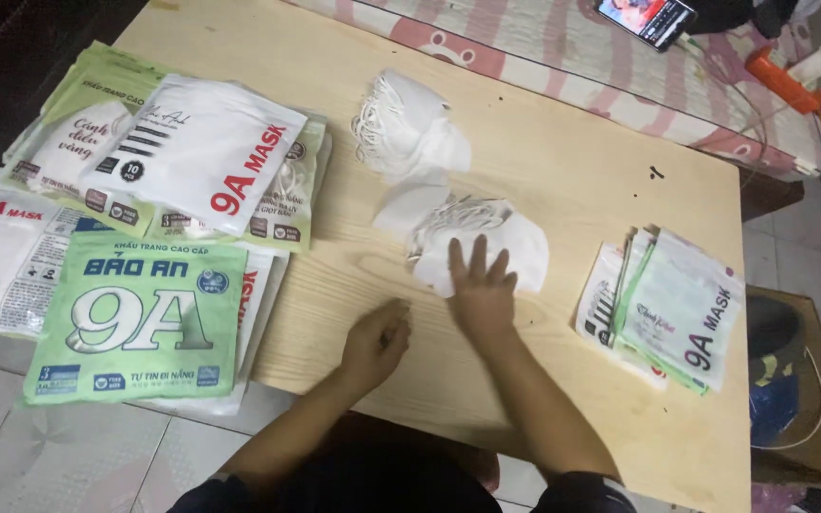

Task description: Stacking and organizing individual face masks into neat piles on a work table

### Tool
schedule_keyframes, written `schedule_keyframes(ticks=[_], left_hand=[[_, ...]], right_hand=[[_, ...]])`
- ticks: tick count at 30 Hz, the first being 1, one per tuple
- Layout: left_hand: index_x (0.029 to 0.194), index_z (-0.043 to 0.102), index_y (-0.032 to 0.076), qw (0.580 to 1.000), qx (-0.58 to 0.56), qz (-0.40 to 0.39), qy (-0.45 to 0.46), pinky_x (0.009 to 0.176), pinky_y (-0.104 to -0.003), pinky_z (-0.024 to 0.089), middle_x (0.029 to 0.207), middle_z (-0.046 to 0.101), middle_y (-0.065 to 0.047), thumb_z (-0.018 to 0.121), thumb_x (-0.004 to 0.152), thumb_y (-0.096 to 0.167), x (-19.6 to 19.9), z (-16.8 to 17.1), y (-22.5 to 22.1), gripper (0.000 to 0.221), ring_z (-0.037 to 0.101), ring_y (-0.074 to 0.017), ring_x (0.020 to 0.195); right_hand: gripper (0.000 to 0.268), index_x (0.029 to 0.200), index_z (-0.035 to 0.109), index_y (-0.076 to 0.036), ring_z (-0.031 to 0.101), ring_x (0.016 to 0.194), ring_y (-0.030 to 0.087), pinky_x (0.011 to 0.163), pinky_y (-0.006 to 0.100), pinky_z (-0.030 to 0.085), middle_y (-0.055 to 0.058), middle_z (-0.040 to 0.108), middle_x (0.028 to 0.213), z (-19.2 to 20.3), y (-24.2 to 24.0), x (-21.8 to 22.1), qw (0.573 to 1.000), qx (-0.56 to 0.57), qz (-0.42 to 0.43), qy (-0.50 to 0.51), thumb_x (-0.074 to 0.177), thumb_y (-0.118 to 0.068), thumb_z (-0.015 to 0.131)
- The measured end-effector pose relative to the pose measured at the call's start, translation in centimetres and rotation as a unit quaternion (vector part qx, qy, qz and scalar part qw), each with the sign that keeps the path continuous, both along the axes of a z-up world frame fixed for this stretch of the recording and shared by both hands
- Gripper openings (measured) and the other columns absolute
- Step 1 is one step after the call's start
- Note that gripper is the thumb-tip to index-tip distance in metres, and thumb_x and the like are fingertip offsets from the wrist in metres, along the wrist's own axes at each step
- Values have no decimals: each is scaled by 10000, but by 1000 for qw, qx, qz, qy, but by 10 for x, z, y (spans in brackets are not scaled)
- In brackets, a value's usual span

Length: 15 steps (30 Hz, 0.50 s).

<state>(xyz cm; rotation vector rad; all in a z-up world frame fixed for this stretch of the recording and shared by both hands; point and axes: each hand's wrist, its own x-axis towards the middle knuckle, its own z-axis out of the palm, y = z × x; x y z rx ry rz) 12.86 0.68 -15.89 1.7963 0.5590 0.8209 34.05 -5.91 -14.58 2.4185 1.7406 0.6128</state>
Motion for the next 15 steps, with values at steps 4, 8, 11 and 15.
schedule_keyframes(ticks=[4,8,11,15], left_hand=[[1149,659,12,1000,5,14,-18,604,-344,605,763,719,-116,613,991,63,1,-20,-5,171,716,-205,666],[1189,642,20,996,-61,40,-46,587,-318,618,817,731,-118,603,1001,63,2,-26,-6,197,717,-171,677],[1195,653,34,988,-130,65,-56,546,-293,617,819,736,-114,606,995,58,2,-25,-6,207,705,-151,650],[1199,656,33,982,-166,80,-52,515,-282,599,807,730,-117,607,1002,69,3,-39,-5,206,694,-153,629]], right_hand=[[866,1611,350,-219,450,1315,624,911,695,528,315,398,1560,13,-11,-22,995,-45,-39,79,830,-232,724],[744,1504,485,-287,436,1357,541,1065,652,444,187,456,1522,61,-40,-15,946,-19,-17,323,831,-326,800],[477,1321,681,-172,617,1188,484,992,578,510,195,669,1308,87,-62,13,877,181,-19,445,850,-201,749],[467,1344,686,-128,643,1189,384,952,460,572,148,641,1339,35,-60,75,796,371,-133,459,900,-207,810]])
